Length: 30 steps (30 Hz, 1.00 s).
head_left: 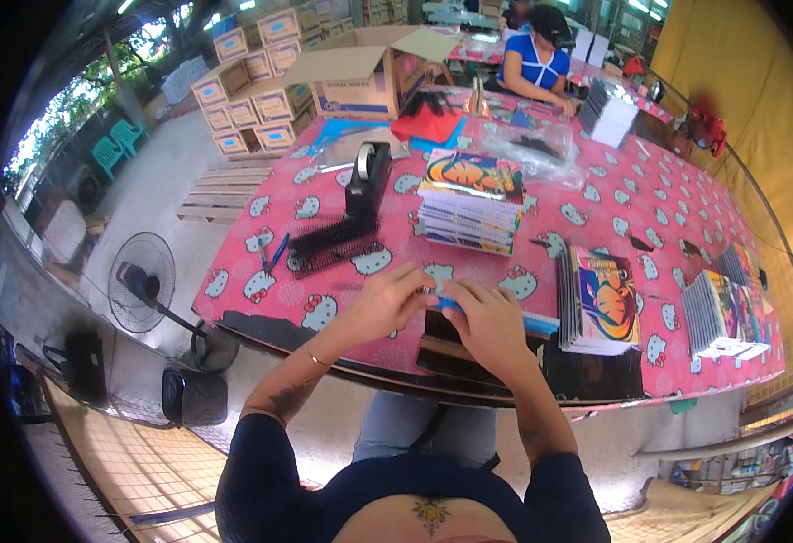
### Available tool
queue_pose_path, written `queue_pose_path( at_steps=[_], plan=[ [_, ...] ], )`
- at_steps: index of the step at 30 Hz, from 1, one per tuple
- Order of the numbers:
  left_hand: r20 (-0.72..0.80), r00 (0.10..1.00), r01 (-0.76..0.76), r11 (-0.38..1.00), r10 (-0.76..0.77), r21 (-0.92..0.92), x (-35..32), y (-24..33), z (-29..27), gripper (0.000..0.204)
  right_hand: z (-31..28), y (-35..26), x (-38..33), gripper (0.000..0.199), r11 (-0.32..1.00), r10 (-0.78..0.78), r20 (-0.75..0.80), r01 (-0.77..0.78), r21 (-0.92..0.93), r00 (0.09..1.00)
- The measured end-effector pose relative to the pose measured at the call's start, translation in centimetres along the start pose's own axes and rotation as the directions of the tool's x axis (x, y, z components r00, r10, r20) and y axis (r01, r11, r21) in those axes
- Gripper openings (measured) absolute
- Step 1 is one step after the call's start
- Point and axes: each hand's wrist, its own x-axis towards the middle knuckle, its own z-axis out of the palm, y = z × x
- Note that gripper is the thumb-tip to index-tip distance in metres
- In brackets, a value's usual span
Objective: The person is binding booklets by hand, sliding blue plastic combs onto the spines of stacks of paper and using a wooden jig for alignment.
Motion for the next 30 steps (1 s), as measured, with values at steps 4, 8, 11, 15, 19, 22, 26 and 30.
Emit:
queue_pose_path(
  at_steps=[4,8,11,15,19,22,26,30],
  plan=[
    [-0.037,0.999,0.028,0.934,-0.016,0.355,1.0,3.0,1.5,0.065,-0.6,1.8,-1.1,0.019,0.980,0.176,0.245,-0.193,0.046,0.953],
    [-0.074,0.996,0.072,0.848,-0.039,0.526,-4.5,3.5,7.7,0.083,0.2,2.0,-1.3,0.017,0.976,0.193,0.197,-0.209,0.062,0.961],
    [-0.144,0.987,0.143,0.828,-0.077,0.542,-2.4,3.1,6.4,0.083,-0.2,2.3,-1.0,0.019,0.983,0.163,0.227,-0.177,0.046,0.960],
    [0.028,0.998,0.034,0.836,-0.059,0.548,-4.8,3.8,6.7,0.078,-2.5,1.5,-1.4,0.022,0.998,0.066,0.190,-0.060,-0.037,0.979],
    [-0.005,1.000,-0.010,0.758,0.017,0.652,-1.7,4.4,5.1,0.080,-2.8,3.9,-3.0,0.022,0.984,0.160,0.262,-0.134,-0.114,0.952],
    [0.027,1.000,-0.022,0.763,0.006,0.646,0.2,3.5,3.8,0.079,-2.8,3.6,-3.1,0.020,0.987,0.162,0.318,-0.155,-0.046,0.934],
    [0.111,0.978,-0.207,0.784,0.176,0.585,-3.5,3.9,5.5,0.080,-2.5,3.9,-3.4,0.022,0.994,0.105,0.261,-0.108,-0.004,0.960],
    [0.136,0.986,-0.161,0.757,0.096,0.634,-0.4,3.9,4.5,0.078,-2.1,4.3,-3.1,0.022,0.988,0.153,0.382,-0.151,-0.035,0.911]
  ],
)
